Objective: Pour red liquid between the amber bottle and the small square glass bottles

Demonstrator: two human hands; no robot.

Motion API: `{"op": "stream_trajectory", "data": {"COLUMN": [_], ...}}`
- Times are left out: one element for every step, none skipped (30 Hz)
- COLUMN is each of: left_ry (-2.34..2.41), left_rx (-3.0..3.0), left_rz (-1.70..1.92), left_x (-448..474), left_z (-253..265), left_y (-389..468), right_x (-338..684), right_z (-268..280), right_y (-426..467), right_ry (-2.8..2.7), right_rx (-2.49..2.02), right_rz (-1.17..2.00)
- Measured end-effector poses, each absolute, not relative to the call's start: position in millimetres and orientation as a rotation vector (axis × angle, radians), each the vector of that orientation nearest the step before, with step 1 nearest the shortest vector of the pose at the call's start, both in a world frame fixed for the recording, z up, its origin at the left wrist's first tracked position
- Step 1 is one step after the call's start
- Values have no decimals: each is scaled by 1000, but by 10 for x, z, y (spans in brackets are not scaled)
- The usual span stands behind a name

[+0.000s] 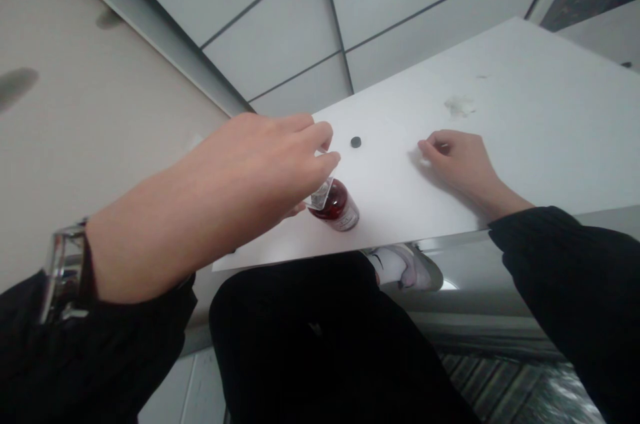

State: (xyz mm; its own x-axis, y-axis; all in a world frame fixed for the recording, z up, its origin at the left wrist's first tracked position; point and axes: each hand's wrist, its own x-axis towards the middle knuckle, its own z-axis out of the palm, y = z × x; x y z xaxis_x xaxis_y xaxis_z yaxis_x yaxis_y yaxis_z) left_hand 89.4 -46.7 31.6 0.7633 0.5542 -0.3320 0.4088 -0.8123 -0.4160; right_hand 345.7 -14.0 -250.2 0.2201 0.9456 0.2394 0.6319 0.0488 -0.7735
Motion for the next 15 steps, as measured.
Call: {"op": "stream_trajectory", "data": {"left_ry": [-739, -737, -739, -742, -749, -760, -768, -772, -772, -773, -780, -794, -812, -833, -853], "left_rx": [-2637, -2635, -2635, -2640, -2649, -2662, -2675, -2681, -2676, -2659, -2632, -2601, -2571, -2552, -2549], "left_rz": [645, 650, 656, 662, 659, 646, 624, 598, 575, 562, 564, 583, 613, 638, 647], "left_x": [903, 909, 911, 908, 900, 886, 865, 840, 811, 779, 745, 709, 671, 629, 582], "left_z": [318, 320, 323, 325, 327, 328, 327, 326, 324, 321, 318, 313, 307, 298, 286], "left_y": [-469, -470, -470, -468, -465, -459, -453, -446, -439, -432, -425, -416, -406, -393, -377], "right_x": [3459, 3460, 3461, 3461, 3461, 3460, 3458, 3455, 3453, 3451, 3450, 3450, 3451, 3452, 3454], "right_z": [-2503, -2503, -2501, -2497, -2491, -2485, -2477, -2470, -2463, -2456, -2450, -2445, -2442, -2439, -2436], "right_y": [-139, -138, -138, -138, -138, -138, -139, -139, -140, -140, -141, -142, -143, -144, -147], "right_ry": [-1497, -1498, -1501, -1503, -1504, -1503, -1501, -1500, -1500, -1497, -1497, -1499, -1501, -1503, -1506], "right_rx": [-1666, -1668, -1669, -1671, -1675, -1679, -1685, -1690, -1695, -1699, -1702, -1702, -1703, -1703, -1703], "right_rz": [475, 474, 478, 480, 479, 475, 473, 472, 476, 480, 489, 497, 500, 499, 497]}}
